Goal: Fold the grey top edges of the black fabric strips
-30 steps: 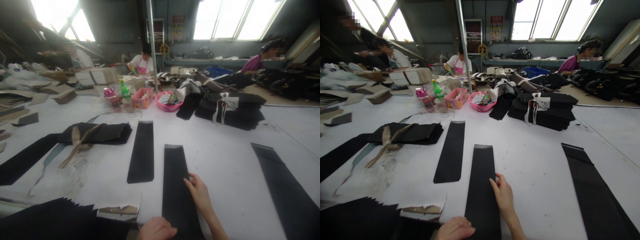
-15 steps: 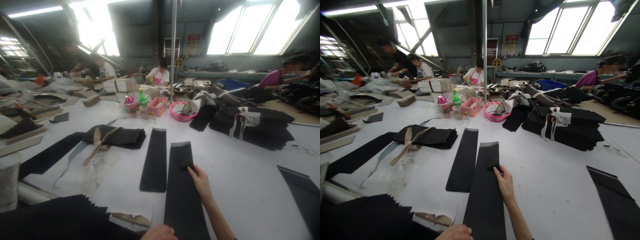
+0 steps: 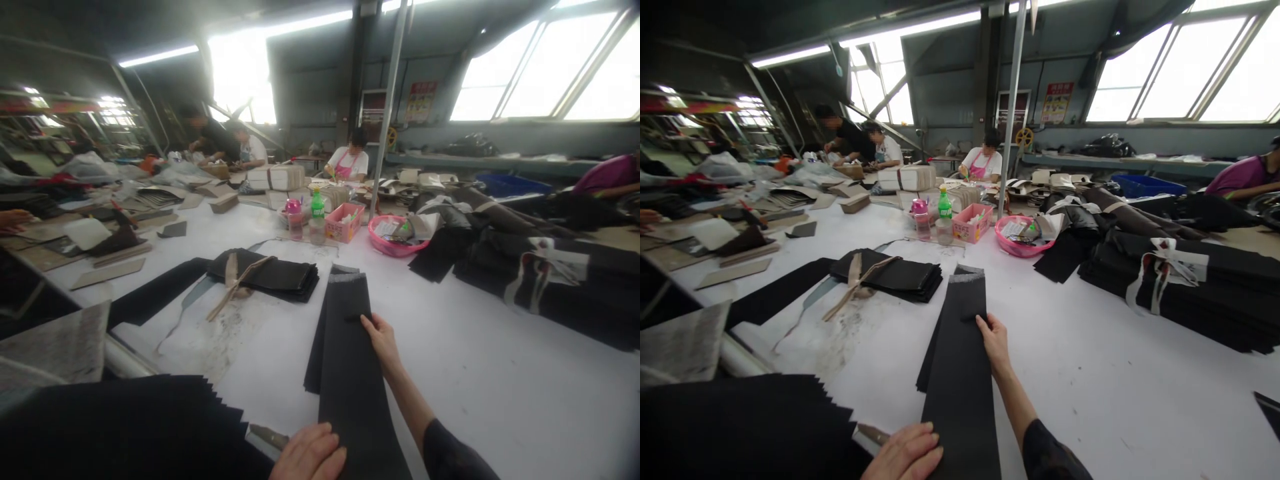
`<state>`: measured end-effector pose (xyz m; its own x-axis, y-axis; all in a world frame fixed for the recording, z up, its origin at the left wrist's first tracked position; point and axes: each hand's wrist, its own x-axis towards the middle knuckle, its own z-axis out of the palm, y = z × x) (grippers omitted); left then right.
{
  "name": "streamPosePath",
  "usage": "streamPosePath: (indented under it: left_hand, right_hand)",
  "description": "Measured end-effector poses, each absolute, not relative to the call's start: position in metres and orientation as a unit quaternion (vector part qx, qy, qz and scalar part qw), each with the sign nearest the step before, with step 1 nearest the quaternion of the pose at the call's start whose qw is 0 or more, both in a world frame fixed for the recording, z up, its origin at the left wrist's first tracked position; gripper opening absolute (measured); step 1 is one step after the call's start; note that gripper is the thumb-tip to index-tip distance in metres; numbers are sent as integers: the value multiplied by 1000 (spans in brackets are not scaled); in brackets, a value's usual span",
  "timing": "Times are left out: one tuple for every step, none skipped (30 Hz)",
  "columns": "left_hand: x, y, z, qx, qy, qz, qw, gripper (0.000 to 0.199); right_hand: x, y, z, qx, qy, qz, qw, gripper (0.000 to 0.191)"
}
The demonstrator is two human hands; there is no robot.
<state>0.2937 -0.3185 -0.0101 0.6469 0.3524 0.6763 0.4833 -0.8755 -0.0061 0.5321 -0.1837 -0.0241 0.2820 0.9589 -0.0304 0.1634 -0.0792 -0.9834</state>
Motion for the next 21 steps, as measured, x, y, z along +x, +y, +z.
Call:
streamPosePath:
  left_hand:
    - [289,-312,-14,-898,-247,-349,102,24]
    - [286,-306,-21,-892,-265,-349,108,26]
    - [283,-300,-29,-885,-288,-347,111,28]
    - [282,-295,-38,-877,-315,-345,112,29]
    - [282,-291,-48,-868,-344,-341,112,29]
    - [282,-288,-58,-859,-367,-339,111,30]
    - [282,-285,-67,-852,-383,-339,112,31]
    - [283,-284,-75,-847,-391,-342,115,32]
    - [283,-284,-81,-845,-391,-345,119,33]
    - [283,-284,-85,-846,-385,-348,124,34]
    - [282,-285,-86,-848,-376,-350,129,33]
    - [282,-286,-86,-851,-365,-353,133,32]
    - [282,-287,-83,-853,-357,-357,134,31]
    - [281,-288,-79,-853,-351,-364,133,30]
    - [281,-289,-73,-850,-350,-373,129,29]
    - [281,-289,-67,-844,-354,-383,124,30]
    - [281,-288,-61,-837,-363,-392,118,30]
    - [281,-287,-55,-830,-372,-400,113,28]
    - [282,-285,-51,-823,-382,-407,109,27]
    - [282,-283,-49,-816,-392,-412,107,24]
    - [283,-281,-48,-808,-403,-415,106,22]
  right_hand:
    - [530,-172,-28,-638,-459,372,494,49]
    - [529,-161,-32,-659,-464,346,480,44]
    - [528,-152,-36,-683,-466,317,465,39]
    - [527,-144,-40,-706,-468,286,449,34]
    - [526,-137,-43,-726,-469,256,434,30]
    - [526,-132,-46,-743,-470,229,419,28]
    - [526,-129,-48,-756,-472,205,405,28]
    - [526,-127,-51,-765,-475,187,393,29]
    - [526,-125,-52,-772,-479,173,381,30]
    - [526,-124,-54,-777,-483,162,369,31]
    - [527,-123,-56,-782,-486,154,359,31]
    - [527,-122,-57,-785,-489,148,351,30]
    - [528,-120,-59,-787,-492,143,344,30]
    - [529,-119,-60,-788,-493,139,341,30]
    - [530,-116,-62,-790,-492,136,340,30]
    - [531,-113,-63,-791,-491,133,341,31]
    - [533,-110,-64,-791,-490,129,344,32]
    - [535,-107,-64,-790,-488,126,348,34]
    - [537,-104,-63,-791,-486,122,352,36]
    - [538,-101,-62,-792,-483,118,355,38]
    - [538,-99,-59,-793,-482,113,355,40]
